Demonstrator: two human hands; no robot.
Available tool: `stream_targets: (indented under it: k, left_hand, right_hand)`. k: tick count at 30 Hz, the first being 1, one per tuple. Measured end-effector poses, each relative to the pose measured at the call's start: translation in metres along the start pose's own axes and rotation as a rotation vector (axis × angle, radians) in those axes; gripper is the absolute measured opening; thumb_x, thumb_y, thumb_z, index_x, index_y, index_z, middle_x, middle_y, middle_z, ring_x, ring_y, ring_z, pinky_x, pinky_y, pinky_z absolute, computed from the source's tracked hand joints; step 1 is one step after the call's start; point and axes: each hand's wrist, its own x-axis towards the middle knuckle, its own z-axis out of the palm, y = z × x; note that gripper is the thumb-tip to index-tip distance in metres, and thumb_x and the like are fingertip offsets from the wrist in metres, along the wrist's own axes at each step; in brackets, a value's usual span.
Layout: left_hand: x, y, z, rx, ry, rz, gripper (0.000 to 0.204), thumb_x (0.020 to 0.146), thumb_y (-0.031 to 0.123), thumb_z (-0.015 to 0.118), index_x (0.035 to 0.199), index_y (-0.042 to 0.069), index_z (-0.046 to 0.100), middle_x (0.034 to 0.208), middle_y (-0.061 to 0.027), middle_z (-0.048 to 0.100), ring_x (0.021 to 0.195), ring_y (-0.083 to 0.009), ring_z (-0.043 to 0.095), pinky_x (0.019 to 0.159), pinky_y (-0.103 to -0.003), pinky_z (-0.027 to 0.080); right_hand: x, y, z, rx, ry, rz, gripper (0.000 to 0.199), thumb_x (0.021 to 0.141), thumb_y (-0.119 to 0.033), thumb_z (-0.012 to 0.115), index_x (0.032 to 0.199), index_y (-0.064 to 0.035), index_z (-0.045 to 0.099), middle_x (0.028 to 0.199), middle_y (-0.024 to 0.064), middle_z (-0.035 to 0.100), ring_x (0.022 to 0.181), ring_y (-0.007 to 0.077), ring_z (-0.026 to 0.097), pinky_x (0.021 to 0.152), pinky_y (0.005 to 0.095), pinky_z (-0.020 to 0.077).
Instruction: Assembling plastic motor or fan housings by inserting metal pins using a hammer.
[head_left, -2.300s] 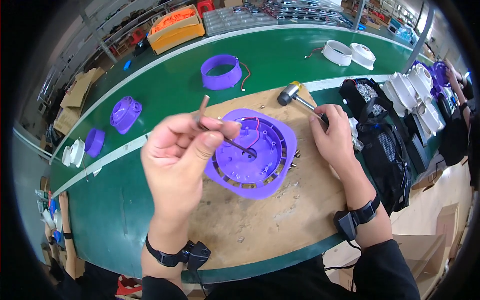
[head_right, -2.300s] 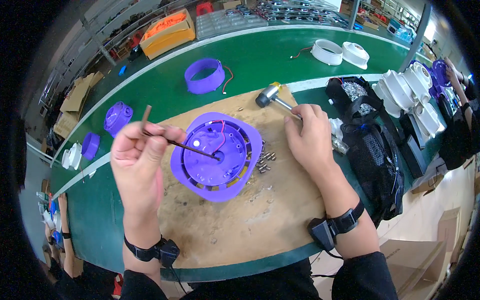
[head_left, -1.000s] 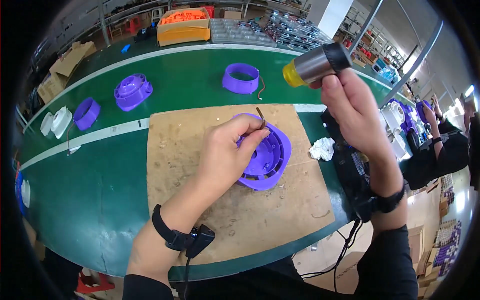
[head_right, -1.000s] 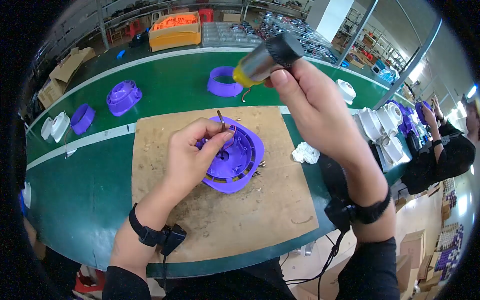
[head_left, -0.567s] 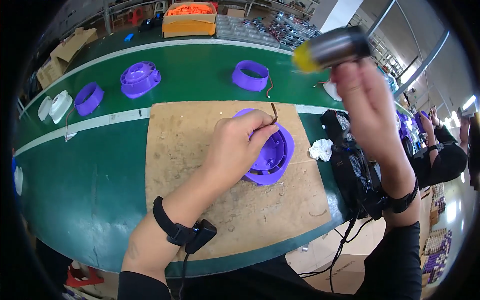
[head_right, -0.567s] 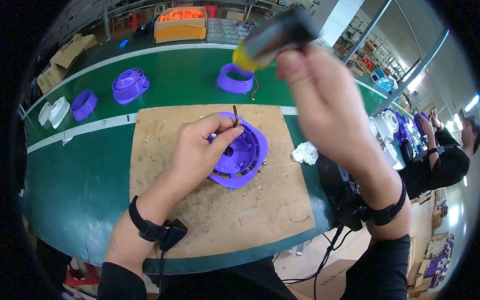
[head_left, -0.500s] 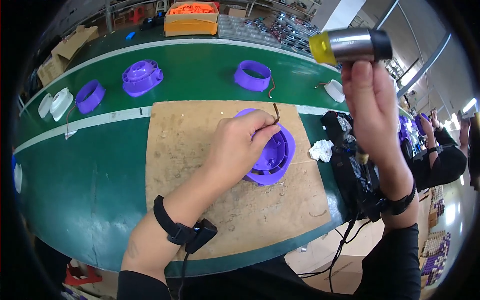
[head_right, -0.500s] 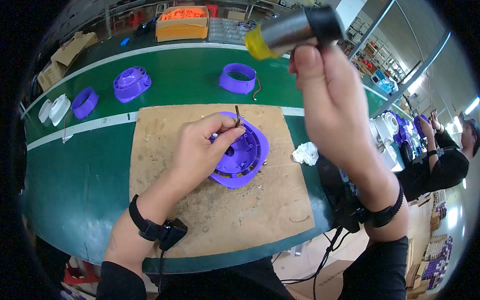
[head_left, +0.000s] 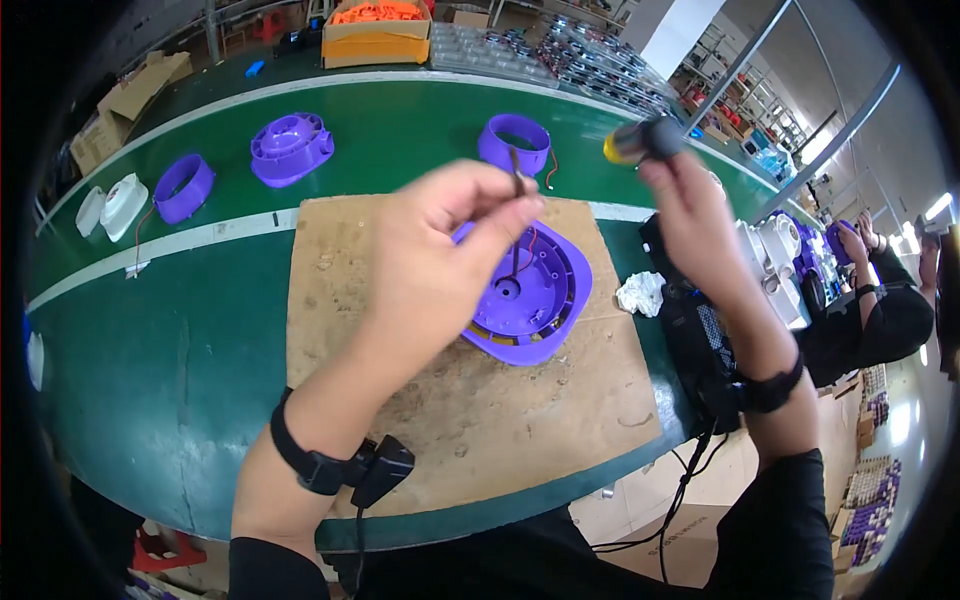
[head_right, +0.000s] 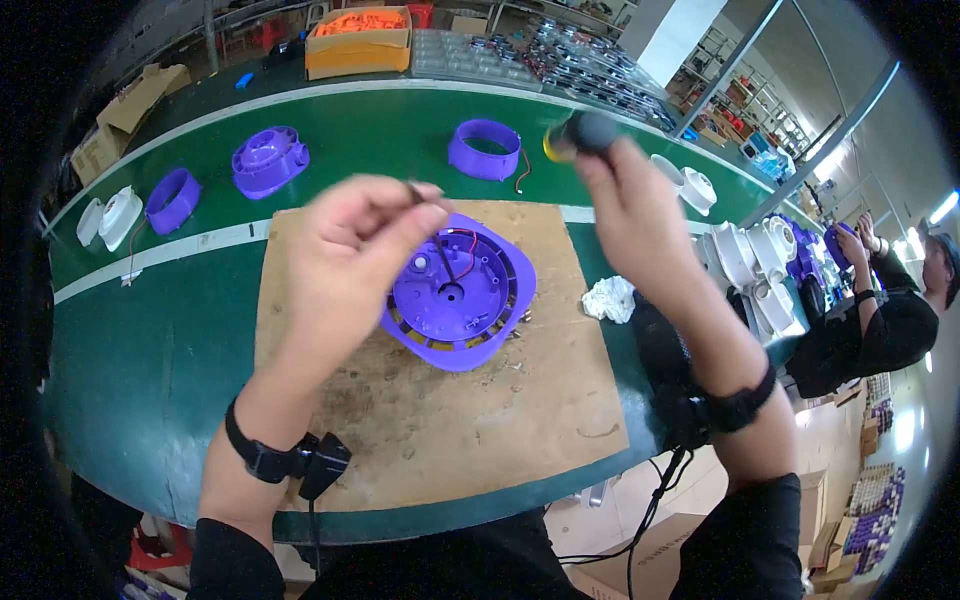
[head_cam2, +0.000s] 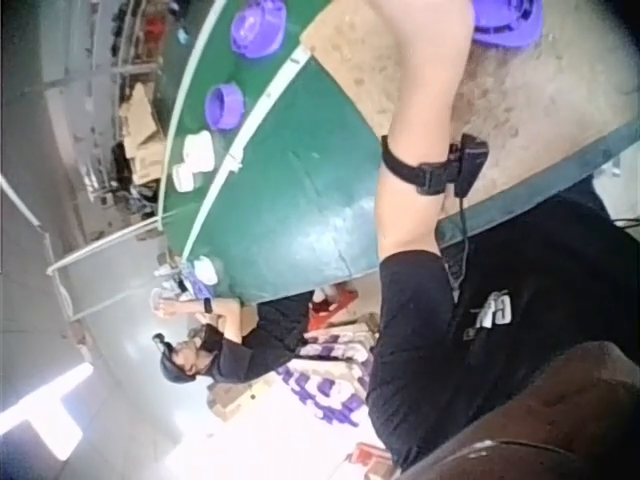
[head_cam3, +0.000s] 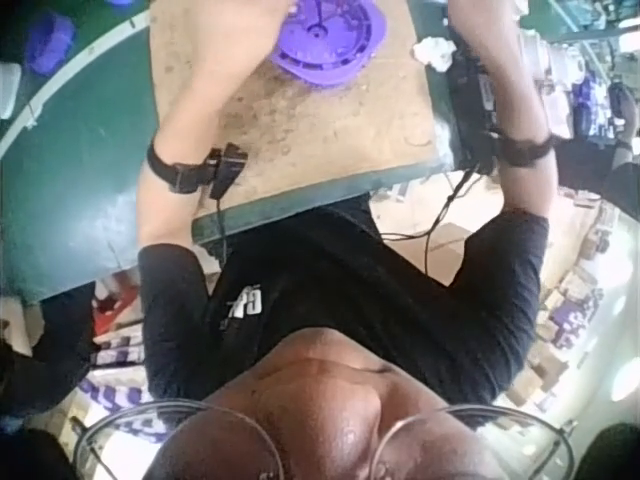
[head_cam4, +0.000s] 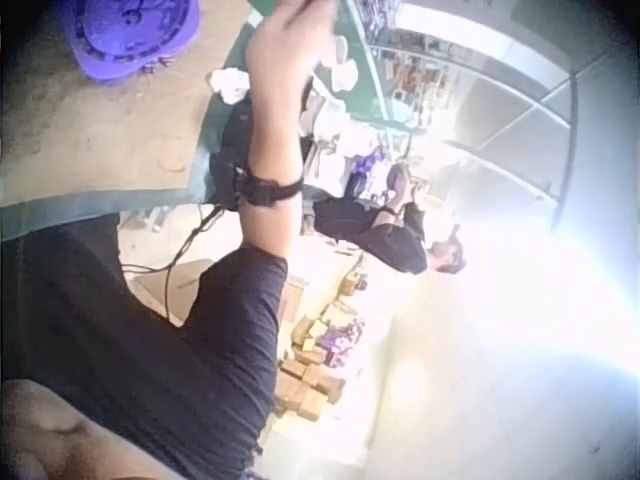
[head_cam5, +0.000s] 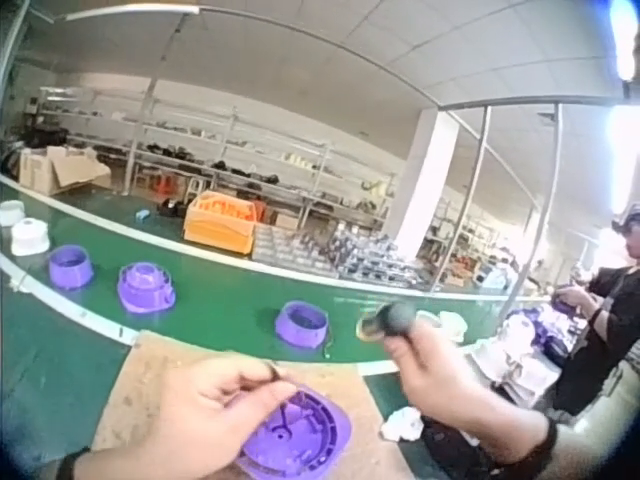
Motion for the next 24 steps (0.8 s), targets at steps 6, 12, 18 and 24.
stream_targets:
  k: [6, 12, 18, 24]
  left_hand:
    - [0.025, 0.005, -0.046, 0.252, 0.163, 0.277, 0.009, 0.090, 0.005, 0.072, 0.098, 0.000, 0.072, 0.087, -0.0074, 0.075, 0.072, -0.0138, 0.069, 0.066, -0.027, 0.053]
    - [0.010, -0.071, -0.093, 1.167, -0.084, 0.188, 0.011, 0.084, 0.016, 0.071, 0.087, 0.005, 0.071, 0.083, -0.0181, 0.070, 0.080, -0.0385, 0.067, 0.072, -0.048, 0.052]
    - [0.008, -0.071, -0.093, 1.137, -0.105, 0.038, 0.023, 0.093, 0.025, 0.065, 0.085, 0.003, 0.069, 0.080, -0.0175, 0.070, 0.077, -0.0358, 0.069, 0.070, -0.049, 0.052]
    - [0.009, 0.016, -0.067, 0.587, -0.382, -0.693, 0.041, 0.107, 0.034, 0.047, 0.095, -0.002, 0.060, 0.076, -0.0123, 0.068, 0.058, -0.0206, 0.069, 0.049, -0.034, 0.049]
  right_hand:
    - [-0.024, 0.111, 0.098, -0.254, -0.130, 0.188, 0.025, 0.097, -0.023, 0.061, 0.100, 0.0014, 0.059, 0.088, 0.0268, 0.067, 0.086, 0.0457, 0.066, 0.075, 0.0536, 0.0513]
    - [-0.031, 0.104, 0.137, -0.378, -0.032, 0.132, 0.022, 0.093, -0.024, 0.065, 0.097, -0.0021, 0.064, 0.096, 0.0205, 0.067, 0.094, 0.0401, 0.066, 0.081, 0.0496, 0.0532]
    - [-0.027, 0.062, 0.092, -0.137, 0.014, 0.100, 0.034, 0.098, -0.036, 0.062, 0.094, -0.0032, 0.066, 0.089, 0.0164, 0.065, 0.077, 0.0311, 0.068, 0.070, 0.0429, 0.0554]
    - [-0.048, -0.004, 0.047, 0.528, -0.667, 0.532, 0.054, 0.106, -0.051, 0.044, 0.089, -0.0022, 0.062, 0.071, 0.0052, 0.064, 0.057, 0.0123, 0.064, 0.050, 0.0251, 0.0501]
